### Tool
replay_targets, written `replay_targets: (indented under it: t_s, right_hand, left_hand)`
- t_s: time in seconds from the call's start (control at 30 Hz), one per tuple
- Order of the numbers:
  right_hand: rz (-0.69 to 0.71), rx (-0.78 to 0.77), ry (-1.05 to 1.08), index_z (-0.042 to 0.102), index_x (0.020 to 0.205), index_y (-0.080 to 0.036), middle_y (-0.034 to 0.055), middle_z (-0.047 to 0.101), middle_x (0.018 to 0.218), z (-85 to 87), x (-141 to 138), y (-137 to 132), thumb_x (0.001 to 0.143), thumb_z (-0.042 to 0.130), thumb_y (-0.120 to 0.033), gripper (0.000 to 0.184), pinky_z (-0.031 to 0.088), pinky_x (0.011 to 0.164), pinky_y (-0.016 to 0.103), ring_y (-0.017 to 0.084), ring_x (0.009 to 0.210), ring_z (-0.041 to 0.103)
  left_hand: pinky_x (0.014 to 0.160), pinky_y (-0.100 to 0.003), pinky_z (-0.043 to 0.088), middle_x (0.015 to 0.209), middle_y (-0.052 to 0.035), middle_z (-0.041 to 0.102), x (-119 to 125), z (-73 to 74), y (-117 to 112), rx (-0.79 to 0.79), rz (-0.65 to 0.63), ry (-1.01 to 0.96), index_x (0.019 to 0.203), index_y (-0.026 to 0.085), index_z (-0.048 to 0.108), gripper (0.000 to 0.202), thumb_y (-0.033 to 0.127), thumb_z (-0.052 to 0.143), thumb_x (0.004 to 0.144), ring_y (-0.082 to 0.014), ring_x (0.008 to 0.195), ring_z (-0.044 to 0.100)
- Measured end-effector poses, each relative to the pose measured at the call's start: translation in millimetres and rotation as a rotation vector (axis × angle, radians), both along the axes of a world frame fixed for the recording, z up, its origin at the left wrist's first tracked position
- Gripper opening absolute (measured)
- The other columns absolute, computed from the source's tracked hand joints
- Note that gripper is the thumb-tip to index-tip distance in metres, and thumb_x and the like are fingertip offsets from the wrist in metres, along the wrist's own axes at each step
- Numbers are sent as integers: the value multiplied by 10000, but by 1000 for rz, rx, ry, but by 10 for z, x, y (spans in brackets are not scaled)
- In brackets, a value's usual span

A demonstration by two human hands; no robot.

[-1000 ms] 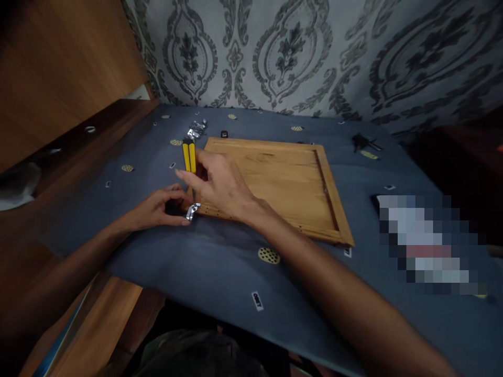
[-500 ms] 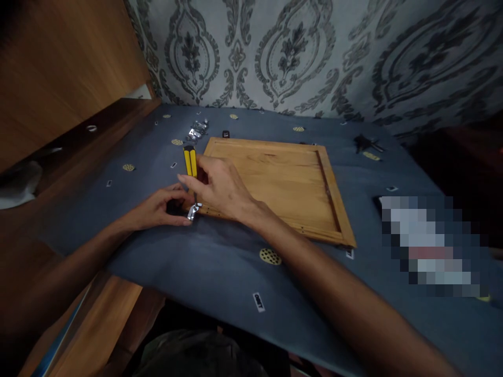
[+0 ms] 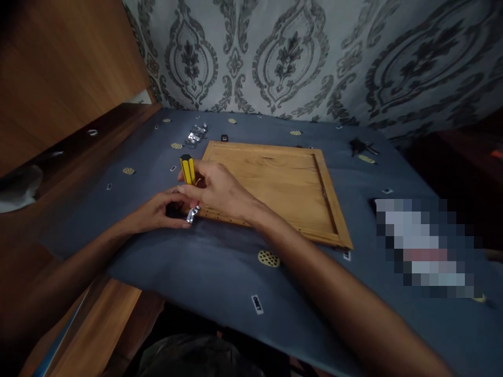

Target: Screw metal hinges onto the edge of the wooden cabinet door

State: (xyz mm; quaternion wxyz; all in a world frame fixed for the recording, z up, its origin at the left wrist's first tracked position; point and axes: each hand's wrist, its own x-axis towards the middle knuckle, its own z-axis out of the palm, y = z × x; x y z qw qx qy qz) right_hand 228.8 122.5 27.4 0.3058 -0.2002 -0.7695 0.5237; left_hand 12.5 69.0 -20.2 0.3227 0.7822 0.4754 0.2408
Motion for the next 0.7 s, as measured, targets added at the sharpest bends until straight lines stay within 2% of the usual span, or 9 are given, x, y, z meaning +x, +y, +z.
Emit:
replay_targets:
  t_s: [0.17,0.27,0.37,0.47,0.6,0.7]
  right_hand:
    - [157,-152,10,622,1034,-185,-12,686,801,51,63,50,852,741,-361,279,588,657,296,132,686,677]
    - [190,-154,9,640,1017,-183,0,700,815,68,97,91,863,743,-406,291,592,665,286,137,717,697]
    - [184,-103,9,648,936,-177,-7,692,754,61,96,112,854,746,-475,325,563,612,264,132,664,680]
    - [111,34,4,640,831,-171,-12,661,686,45,66,82,860,712,-560,397,506,568,258,126,598,630]
    - [-121,289,-50,591,726,-174,-18,586,622,-2,11,-6,879,659,-617,475,383,534,255,112,564,529]
    - [-220,367,-69,570,713,-183,-25,529,627,-56,-31,-51,907,626,-610,473,341,531,259,108,578,469]
  left_hand:
    - [850,-341,468,1018,-32,584,-2,-12,-3,24,-6,3,1133,254,717,471,524,805,757,-194,931,550]
    - [854,-345,468,991,-24,571,-1,-6,-10,12,-1,20,1126,258,721,467,534,802,758,-196,926,549]
    - [853,-343,473,1009,-33,577,-1,2,-11,1,9,13,1098,238,722,467,532,811,747,-198,938,557]
    - [865,-339,477,1040,-41,596,-1,10,-7,0,-3,6,1090,225,715,456,518,809,754,-198,959,566]
    - [851,-328,468,1030,-42,600,9,19,-3,3,-14,-11,1093,217,710,462,519,807,756,-200,962,562]
    - [832,-318,465,1076,-49,595,12,16,-5,-7,-13,-35,1078,209,706,460,509,814,747,-197,963,560]
